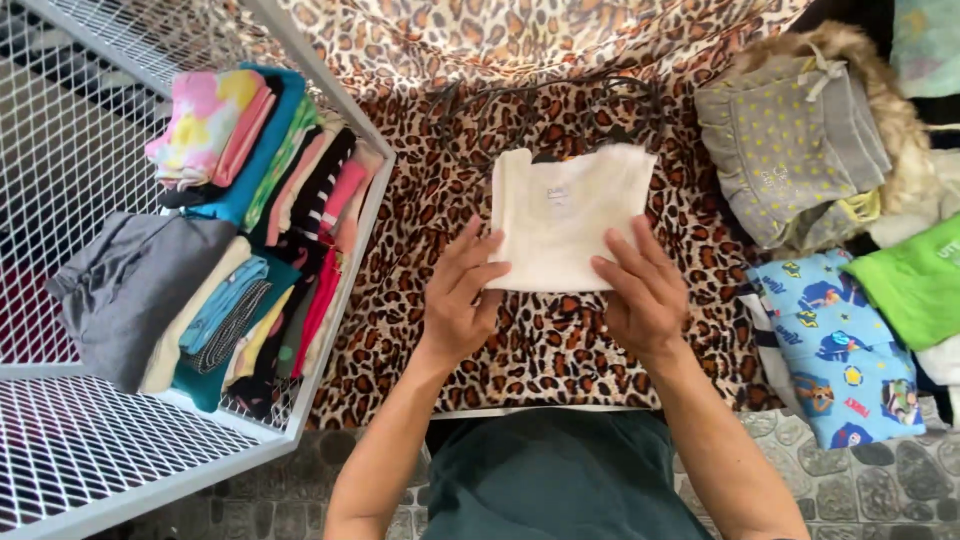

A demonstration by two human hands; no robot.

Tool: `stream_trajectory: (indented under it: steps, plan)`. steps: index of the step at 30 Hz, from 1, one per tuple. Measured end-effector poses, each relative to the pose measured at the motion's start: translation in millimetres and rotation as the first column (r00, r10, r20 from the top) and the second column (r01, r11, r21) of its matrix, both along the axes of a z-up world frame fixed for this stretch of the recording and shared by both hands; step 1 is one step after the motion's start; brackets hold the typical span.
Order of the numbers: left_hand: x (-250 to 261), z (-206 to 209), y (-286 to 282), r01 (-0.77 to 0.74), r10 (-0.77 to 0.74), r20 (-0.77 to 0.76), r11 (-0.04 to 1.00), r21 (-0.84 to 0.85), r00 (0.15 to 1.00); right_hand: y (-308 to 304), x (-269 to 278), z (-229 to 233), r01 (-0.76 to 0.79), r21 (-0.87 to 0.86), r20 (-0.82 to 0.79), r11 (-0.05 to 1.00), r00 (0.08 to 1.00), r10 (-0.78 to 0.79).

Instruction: Scanning labels and folding baby clothes for organization in a stockroom.

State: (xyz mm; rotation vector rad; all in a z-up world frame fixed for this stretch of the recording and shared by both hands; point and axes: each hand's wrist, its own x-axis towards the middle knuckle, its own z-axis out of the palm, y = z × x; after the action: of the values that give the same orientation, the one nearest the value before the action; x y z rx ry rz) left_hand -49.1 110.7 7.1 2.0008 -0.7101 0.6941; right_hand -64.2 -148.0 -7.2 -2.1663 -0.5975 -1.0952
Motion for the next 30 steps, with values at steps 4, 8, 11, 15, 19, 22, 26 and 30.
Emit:
stream_trajectory:
  steps: [4,8,11,15,19,22,26,30]
  plan:
    - [-2,-66,17,0.038,0.044,-0.293,0.963,0.267,0.955,3,4,-65,-0.082,-0.127,-0.368,0.989,0.929,0.029]
    - [-8,-105,28,0.108,0.186,-0.485,0.85,0.515,0.854,-7,-3,-85,-0.179,-0.207,-0.715,0.962,0.699,-0.023]
    - [-15,-122,28,0.022,0.182,-0.513,0.931,0.365,0.839,-1,-5,-77,-0.074,-0.106,-0.698,0.992,0.715,-0.021]
    - [6,-113,1,0.119,0.206,-0.529,0.848,0.516,0.823,21,18,-60,-0.1,-0.302,-0.895,0.948,0.372,-0.246]
    - [31,-90,-17,0.004,0.253,-0.421,0.854,0.52,0.871,27,27,-71,0.004,-0.264,-0.599,0.964,0.783,-0.167]
    - [41,-103,-18,-0.165,0.343,-0.313,0.863,0.478,0.886,28,32,-83,0.038,-0.222,-0.628,0.974,0.759,-0.173]
    - [30,-111,-16,-0.028,0.31,-0.493,0.866,0.499,0.813,39,23,-85,-0.004,-0.29,-0.791,0.957,0.564,-0.237]
    - [12,-110,3,-0.144,0.267,-0.277,0.907,0.396,0.923,55,32,-95,-0.084,-0.256,-0.679,0.963,0.725,-0.117]
